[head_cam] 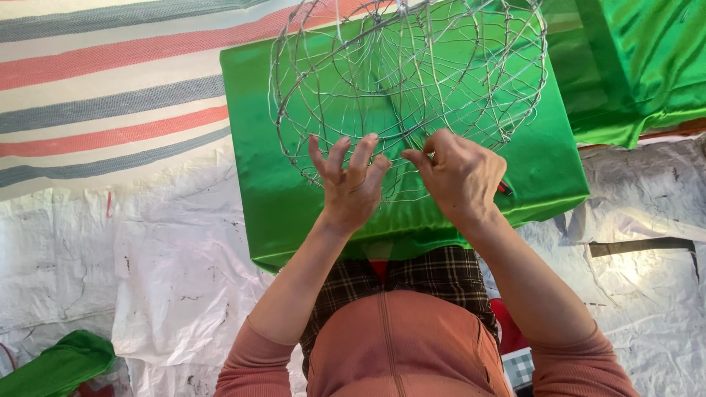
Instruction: The person shapes a spherical wire mesh frame by hand, bending and twisting the wires to form a rounded structure. They use pliers to cut a protruding wire and continue adjusting the frame's shape.
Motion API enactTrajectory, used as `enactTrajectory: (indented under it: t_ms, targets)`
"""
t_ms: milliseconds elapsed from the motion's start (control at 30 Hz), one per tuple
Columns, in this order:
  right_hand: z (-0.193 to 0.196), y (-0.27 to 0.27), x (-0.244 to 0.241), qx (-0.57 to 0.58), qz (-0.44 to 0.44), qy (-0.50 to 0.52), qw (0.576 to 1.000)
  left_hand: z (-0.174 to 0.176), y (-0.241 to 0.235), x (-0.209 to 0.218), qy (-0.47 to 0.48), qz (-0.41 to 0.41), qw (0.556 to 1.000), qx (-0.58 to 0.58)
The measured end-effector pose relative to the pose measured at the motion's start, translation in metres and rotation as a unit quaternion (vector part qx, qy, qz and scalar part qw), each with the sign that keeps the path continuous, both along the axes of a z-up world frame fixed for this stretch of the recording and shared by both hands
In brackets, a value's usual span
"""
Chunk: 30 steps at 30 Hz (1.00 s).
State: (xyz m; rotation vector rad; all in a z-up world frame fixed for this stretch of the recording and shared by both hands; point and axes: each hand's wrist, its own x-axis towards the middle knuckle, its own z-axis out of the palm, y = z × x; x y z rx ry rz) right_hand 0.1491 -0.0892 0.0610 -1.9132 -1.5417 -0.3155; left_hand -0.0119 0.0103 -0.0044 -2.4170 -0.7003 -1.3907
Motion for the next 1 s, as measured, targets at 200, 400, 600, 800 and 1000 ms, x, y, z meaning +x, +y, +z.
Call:
enactTrajectory:
  t_ms: [200,400,600,800,1000]
  targets:
    - [0.008,0.006,0.004,-0.069,-0.018,0.066,0.995,0.017,-0.004,-0.003,0.012,0.006,1.000,-0.016]
    - [0.021,0.004,-0.003,-0.099,-0.033,0.045,0.994,0.009,0.002,0.004,-0.005,0.024,1.000,0.007]
    - [0.027,0.006,0.000,-0.068,-0.007,0.000,0.998,0.013,0.004,0.006,-0.026,0.020,0.999,0.031]
    - [0.012,0.013,0.016,-0.090,0.015,0.057,0.994,0.013,0.005,0.005,-0.031,0.022,0.999,0.028]
    - [0.017,0.014,0.024,-0.110,0.039,0.065,0.991,0.013,0.005,0.009,-0.049,0.033,0.998,0.027]
